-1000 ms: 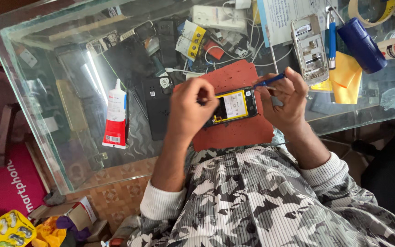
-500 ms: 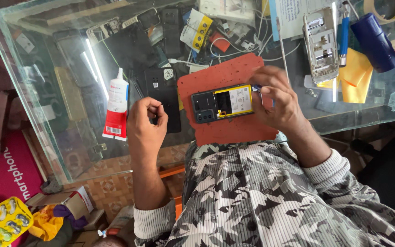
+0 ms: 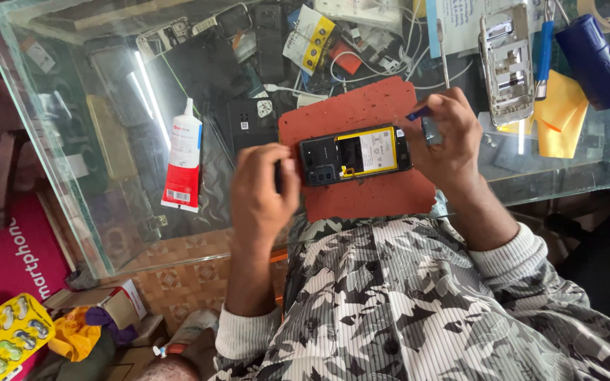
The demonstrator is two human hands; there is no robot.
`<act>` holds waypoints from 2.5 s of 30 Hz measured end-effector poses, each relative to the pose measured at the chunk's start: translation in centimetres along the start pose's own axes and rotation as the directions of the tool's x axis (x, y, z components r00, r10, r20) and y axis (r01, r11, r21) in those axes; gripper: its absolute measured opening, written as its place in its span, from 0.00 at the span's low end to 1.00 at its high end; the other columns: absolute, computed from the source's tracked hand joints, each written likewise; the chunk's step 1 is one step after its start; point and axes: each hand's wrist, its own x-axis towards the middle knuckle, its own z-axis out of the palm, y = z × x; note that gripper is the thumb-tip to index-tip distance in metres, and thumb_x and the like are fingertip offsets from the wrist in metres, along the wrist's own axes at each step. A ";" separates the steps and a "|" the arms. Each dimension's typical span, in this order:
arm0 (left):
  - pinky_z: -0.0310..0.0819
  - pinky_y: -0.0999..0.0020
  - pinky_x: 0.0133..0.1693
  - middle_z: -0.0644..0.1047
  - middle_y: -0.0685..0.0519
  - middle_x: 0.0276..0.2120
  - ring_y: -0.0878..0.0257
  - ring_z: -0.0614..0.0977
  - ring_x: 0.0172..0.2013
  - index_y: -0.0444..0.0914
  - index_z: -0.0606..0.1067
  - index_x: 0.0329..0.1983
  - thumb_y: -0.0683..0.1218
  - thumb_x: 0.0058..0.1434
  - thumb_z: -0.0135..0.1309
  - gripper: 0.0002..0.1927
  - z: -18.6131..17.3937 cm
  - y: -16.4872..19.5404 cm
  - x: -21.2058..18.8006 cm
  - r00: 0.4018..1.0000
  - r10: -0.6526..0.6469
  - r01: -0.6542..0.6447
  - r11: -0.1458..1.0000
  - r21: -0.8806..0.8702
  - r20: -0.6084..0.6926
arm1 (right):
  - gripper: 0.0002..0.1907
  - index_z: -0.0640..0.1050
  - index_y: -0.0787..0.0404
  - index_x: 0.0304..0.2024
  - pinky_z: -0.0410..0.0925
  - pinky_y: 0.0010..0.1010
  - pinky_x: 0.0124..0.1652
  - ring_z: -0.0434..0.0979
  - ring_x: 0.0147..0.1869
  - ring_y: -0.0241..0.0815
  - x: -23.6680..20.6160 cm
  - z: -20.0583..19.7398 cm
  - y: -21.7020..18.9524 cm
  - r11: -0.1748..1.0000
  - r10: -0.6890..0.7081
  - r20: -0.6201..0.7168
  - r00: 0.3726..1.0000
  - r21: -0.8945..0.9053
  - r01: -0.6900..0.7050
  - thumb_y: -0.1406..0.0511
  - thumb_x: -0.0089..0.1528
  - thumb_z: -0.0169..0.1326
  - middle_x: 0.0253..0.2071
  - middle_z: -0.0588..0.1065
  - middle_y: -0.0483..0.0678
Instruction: The person uses a screwdriver to remove screws from a smartphone's back cover, then uses a prying tool to separate the cover from the phone body. The person sets the cover aside and continues to manipulate the phone's internal components.
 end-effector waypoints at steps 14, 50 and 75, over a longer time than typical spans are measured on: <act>0.61 0.44 0.67 0.67 0.43 0.65 0.44 0.68 0.65 0.39 0.73 0.61 0.57 0.63 0.62 0.28 7.1 3.8 1.2 0.911 0.234 -0.246 0.969 -0.007 0.340 | 0.38 0.52 0.55 0.64 0.67 0.59 0.63 0.76 0.52 0.56 1.0 -0.7 -0.5 0.980 -0.169 0.091 0.981 0.118 0.158 0.86 0.59 0.46 0.46 0.72 0.61; 0.62 0.45 0.66 0.68 0.45 0.65 0.45 0.69 0.63 0.42 0.72 0.64 0.56 0.63 0.63 0.29 7.9 3.1 1.2 0.910 0.262 -0.271 0.963 -0.017 0.321 | 0.39 0.53 0.55 0.61 0.67 0.61 0.55 0.76 0.54 0.60 1.6 -1.3 -0.5 0.978 -0.208 0.151 0.966 0.042 0.204 0.86 0.55 0.50 0.43 0.76 0.58; 0.63 0.47 0.64 0.70 0.46 0.62 0.47 0.70 0.61 0.39 0.77 0.58 0.55 0.59 0.65 0.27 7.6 3.3 2.3 0.919 0.249 -0.249 0.968 -0.038 0.306 | 0.40 0.53 0.55 0.65 0.73 0.35 0.45 0.76 0.45 0.51 0.3 -0.4 0.4 0.999 0.045 0.011 0.999 0.028 -0.046 0.82 0.63 0.60 0.46 0.70 0.63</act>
